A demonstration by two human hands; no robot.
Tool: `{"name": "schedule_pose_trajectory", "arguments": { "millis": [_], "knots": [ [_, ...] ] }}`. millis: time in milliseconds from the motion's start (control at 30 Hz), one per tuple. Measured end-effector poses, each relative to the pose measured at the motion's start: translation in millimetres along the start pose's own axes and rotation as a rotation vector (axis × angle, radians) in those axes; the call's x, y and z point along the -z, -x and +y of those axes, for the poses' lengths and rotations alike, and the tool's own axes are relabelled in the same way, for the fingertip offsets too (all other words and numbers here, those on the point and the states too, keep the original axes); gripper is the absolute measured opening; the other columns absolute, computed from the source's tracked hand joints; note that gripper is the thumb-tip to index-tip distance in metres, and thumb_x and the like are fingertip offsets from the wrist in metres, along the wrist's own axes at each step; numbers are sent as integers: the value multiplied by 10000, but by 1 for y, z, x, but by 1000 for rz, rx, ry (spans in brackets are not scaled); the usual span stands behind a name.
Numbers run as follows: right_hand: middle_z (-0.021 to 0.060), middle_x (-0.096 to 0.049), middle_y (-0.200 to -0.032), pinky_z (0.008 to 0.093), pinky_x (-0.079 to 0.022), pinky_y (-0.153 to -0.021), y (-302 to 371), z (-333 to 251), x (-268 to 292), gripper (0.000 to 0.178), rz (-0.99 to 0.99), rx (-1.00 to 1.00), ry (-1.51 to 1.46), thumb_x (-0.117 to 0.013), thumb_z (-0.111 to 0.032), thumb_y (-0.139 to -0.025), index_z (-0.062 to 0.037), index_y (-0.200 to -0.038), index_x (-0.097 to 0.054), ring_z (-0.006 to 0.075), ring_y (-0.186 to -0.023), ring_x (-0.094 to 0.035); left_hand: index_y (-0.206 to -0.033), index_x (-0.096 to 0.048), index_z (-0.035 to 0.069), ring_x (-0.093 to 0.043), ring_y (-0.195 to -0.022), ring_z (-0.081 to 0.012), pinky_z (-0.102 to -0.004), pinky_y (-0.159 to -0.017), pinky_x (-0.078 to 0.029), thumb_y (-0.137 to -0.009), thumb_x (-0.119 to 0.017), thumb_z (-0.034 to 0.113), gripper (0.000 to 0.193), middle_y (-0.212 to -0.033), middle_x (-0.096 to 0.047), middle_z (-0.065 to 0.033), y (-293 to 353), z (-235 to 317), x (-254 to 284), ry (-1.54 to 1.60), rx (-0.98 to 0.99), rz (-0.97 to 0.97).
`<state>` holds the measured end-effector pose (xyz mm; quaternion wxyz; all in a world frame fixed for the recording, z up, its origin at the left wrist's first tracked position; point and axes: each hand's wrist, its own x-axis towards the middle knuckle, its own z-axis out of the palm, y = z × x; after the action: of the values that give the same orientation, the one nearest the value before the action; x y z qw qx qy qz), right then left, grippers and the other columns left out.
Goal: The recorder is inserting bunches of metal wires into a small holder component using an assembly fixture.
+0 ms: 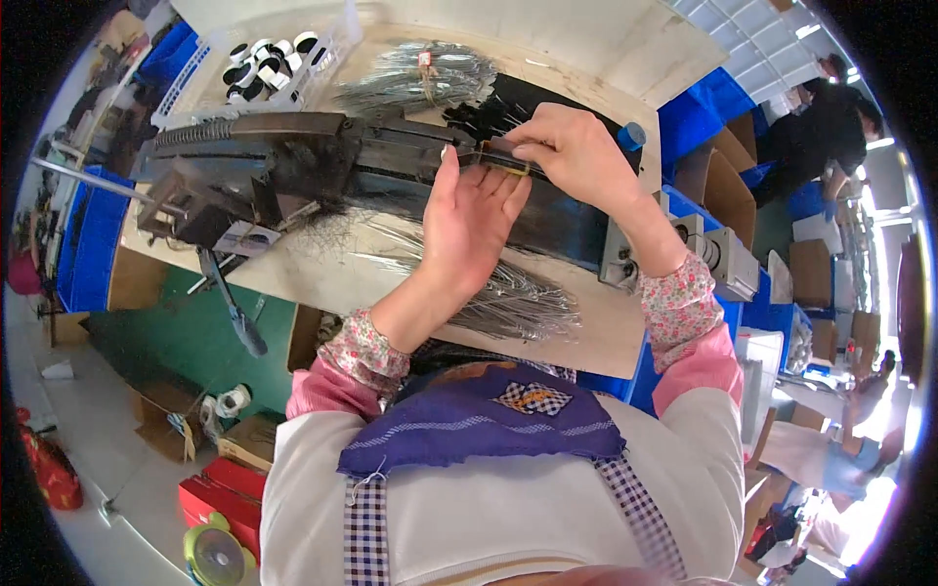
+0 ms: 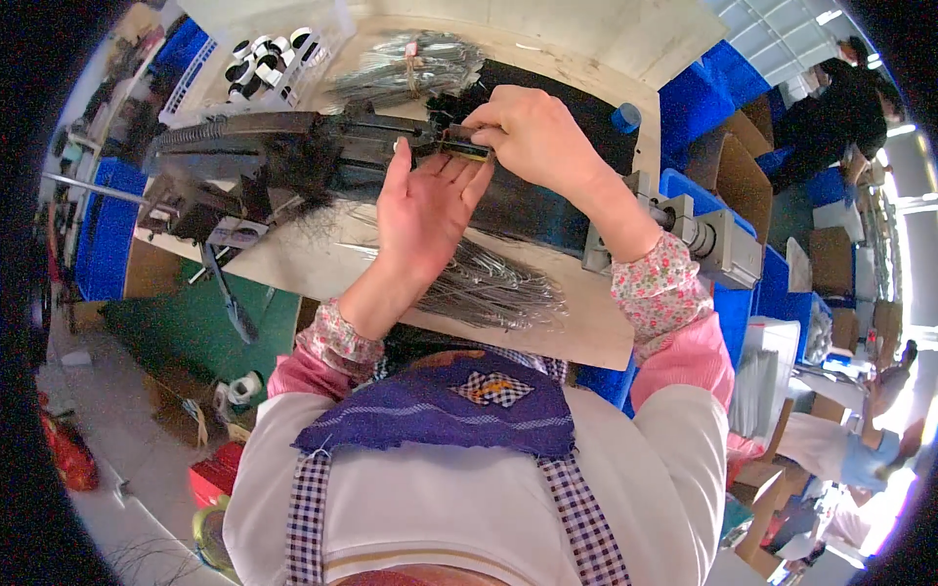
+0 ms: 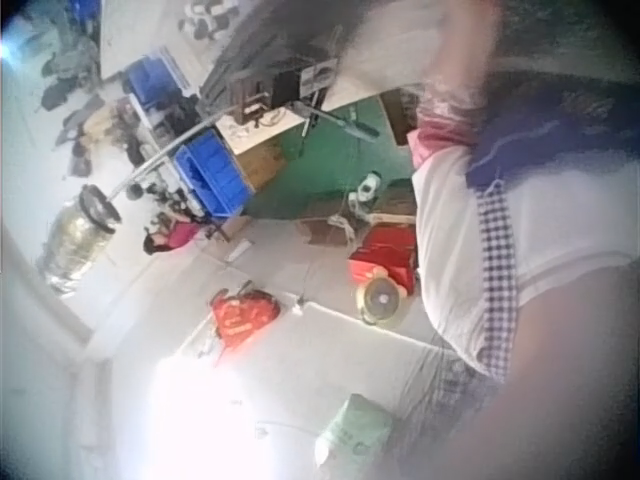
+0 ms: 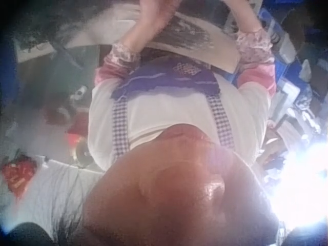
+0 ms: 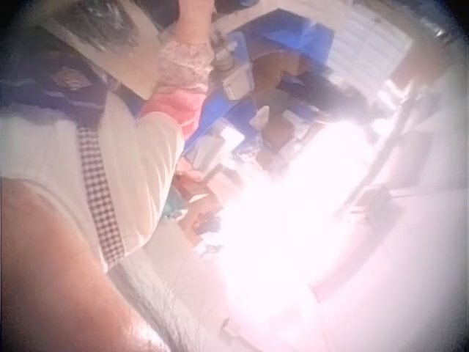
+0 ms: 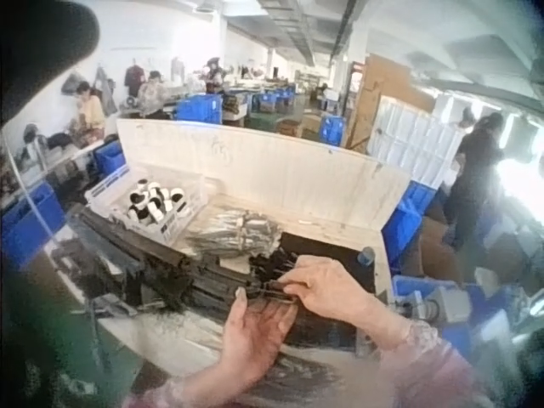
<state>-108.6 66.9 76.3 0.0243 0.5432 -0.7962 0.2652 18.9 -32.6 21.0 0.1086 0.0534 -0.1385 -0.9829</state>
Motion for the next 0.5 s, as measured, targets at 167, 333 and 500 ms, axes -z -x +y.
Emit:
{"name": "schedule_pose_trajectory", "arguments": {
  "millis": [167,333,500],
  "knots": [
    [99,-613,-805,377,-489,-734,3,2,4,148,-17,-38,46,-646,-151,-774,-69,-884,-702,289,-827,-608,-1215,-430,-15,-446,-1216,-215,-353,-1071,-340,-961,-420,498,572,-1246,-485,-105,0,-1,3,35,49,-40],
    [121,-647,-811,402,-505,-696,3,-10,21,195,201,-74,-81,-614,-167,-828,-76,-999,-636,316,-770,-638,-1223,-410,-93,-426,-1254,-291,-384,-1103,-326,-972,-382,477,623,-1284,-463,-201,3,-1,1,80,47,14],
    [191,-627,-650,432,-521,-539,19,-38,6,125,40,-92,278,-572,-123,-817,-4,-820,-534,371,-642,-649,-1047,-439,-46,-446,-1164,-274,-385,-1076,-327,-985,-365,450,506,-1129,-493,-163,4,1,7,37,-8,-35]
  ]
}}
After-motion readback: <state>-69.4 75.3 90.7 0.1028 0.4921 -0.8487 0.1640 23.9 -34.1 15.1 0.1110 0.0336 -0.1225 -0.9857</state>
